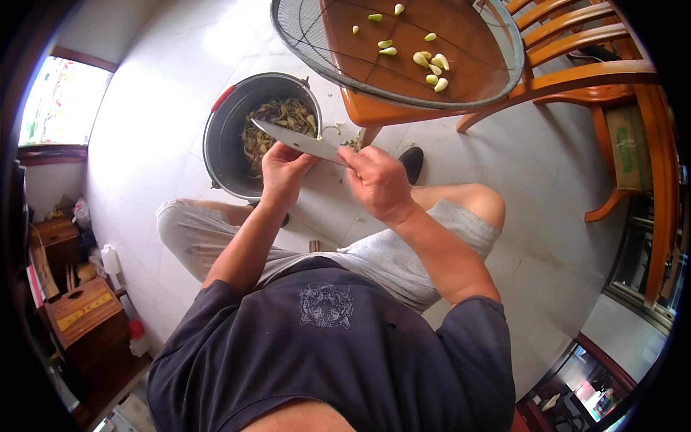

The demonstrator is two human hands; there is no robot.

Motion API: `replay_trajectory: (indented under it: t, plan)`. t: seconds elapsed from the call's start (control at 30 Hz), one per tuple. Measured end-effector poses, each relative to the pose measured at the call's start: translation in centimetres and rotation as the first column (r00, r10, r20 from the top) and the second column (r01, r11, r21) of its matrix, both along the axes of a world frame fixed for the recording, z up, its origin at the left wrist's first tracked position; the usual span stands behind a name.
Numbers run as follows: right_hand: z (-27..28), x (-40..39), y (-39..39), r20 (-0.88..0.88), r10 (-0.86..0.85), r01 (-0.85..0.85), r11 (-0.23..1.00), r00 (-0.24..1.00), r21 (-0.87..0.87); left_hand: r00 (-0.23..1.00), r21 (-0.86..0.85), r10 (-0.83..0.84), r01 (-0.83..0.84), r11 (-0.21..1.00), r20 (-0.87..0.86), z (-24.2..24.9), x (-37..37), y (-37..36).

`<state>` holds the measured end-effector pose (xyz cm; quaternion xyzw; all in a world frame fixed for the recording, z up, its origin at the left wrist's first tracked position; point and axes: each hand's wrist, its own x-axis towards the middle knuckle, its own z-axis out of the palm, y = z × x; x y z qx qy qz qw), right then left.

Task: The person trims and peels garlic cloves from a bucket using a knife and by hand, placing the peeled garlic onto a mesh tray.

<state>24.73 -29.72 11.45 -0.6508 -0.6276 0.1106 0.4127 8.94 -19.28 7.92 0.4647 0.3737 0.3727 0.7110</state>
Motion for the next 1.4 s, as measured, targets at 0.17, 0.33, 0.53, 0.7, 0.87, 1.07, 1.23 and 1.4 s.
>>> replay_trajectory:
  t: [0.17, 0.33, 0.53, 0.7, 0.87, 1.07, 1.23, 1.4]
  plan:
    - [-0.2, -0.1, 0.2, 0.119, 0.016, -0.021, 0.999, 0.993, 0.039, 0.999, -0.043, 0.033, -0.032, 0.999, 0.025, -0.1, 0.4, -0.3]
    - [0.5, -0.3, 0.4, 0.241, 0.018, -0.034, 0.997, 0.970, 0.063, 0.979, 0.079, 0.084, -0.071, 0.994, -0.185, 1.1, 0.6, -0.5]
    - [0.8, -0.4, 0.6, 0.311, 0.012, -0.041, 0.995, 0.950, 0.089, 0.969, 0.156, 0.092, -0.056, 0.986, -0.228, 0.1, 0.5, -0.3]
    - [1.0, -0.4, 0.6, 0.319, 0.012, -0.045, 0.994, 0.948, 0.095, 0.969, 0.178, 0.096, -0.056, 0.982, -0.228, 0.4, 0.5, -0.5]
    - [1.1, -0.5, 0.4, 0.269, -0.017, 0.014, 1.000, 0.963, 0.013, 0.995, -0.056, 0.088, -0.091, 0.994, -0.049, 0.4, 0.9, -0.7]
    - [-0.7, 2.3, -0.3, 0.089, -0.233, 0.244, 0.807, 0.968, -0.537, 0.977, 0.077, 0.050, -0.067, 0.995, 0.207, -0.6, 0.4, -0.2]
    - [-0.9, 1.8, 0.2, -0.035, -0.219, 0.186, 0.893, 0.975, -0.410, 0.971, -0.082, -0.010, 0.030, 0.996, 0.238, -0.4, 0.0, 0.0]
    - [-0.2, 1.4, 0.5, -0.120, -0.167, 0.120, 0.937, 0.979, -0.327, 0.971, -0.141, -0.057, 0.091, 0.986, 0.232, -0.4, -0.4, 0.2]
